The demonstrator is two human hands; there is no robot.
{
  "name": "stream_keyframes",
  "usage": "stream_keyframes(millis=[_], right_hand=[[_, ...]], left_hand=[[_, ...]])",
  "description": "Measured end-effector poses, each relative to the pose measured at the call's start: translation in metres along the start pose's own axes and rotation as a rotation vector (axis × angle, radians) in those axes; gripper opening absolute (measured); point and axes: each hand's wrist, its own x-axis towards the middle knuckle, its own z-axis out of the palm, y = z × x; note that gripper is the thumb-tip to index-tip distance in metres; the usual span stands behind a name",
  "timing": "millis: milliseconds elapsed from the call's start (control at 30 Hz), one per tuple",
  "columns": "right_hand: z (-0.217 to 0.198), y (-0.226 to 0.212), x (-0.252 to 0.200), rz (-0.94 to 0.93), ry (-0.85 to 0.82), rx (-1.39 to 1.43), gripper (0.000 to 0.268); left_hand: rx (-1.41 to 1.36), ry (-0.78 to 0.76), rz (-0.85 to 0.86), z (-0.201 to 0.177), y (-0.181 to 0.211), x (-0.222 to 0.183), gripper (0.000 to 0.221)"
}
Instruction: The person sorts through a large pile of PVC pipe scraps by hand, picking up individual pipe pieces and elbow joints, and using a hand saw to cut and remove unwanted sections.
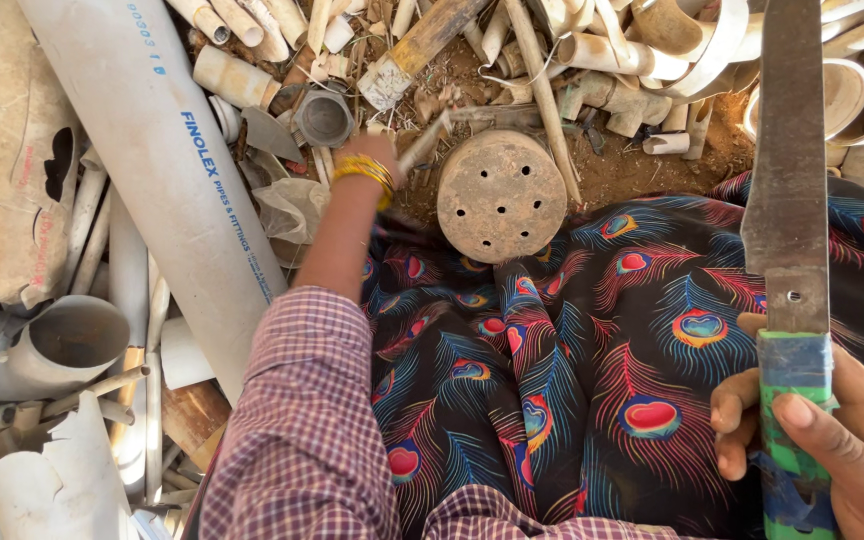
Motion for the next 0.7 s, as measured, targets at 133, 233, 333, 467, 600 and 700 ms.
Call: stream_keyframes(millis=[133,233,333,467,600,700], right_hand=[[0.023,-0.011,-0.006,-0.064,0.011,0.008,0.066],[0.043,-0.026,-0.005,-0.05,-0.015,0.056,0.062],[0.064,-0.047,-0.005,-0.069,-0.131,0.108,0.053],[0.087,-0.092,-0.013,-0.187,-0.23,0.011,0.049],[0.09,-0.112,-0.014,-0.575,-0.147,-0.135,0.037],[0.073,-0.114,0.008,-0.913,0.199,-0.616,0.031]], left_hand=[[0.116,0.456,0.05,-0.049,-0.03,-0.008,0.019],[0.038,0.653,0.064,-0.068,-0.046,-0.019,0.017],[-0.177,0.679,0.003,-0.083,-0.048,-0.04,0.035],[-0.231,0.836,0.195,-0.117,-0.062,-0.118,0.081],[-0.209,0.581,0.265,-0.158,-0.1,-0.243,0.067],[-0.322,0.709,0.227,-0.142,-0.141,-0.342,0.062]])
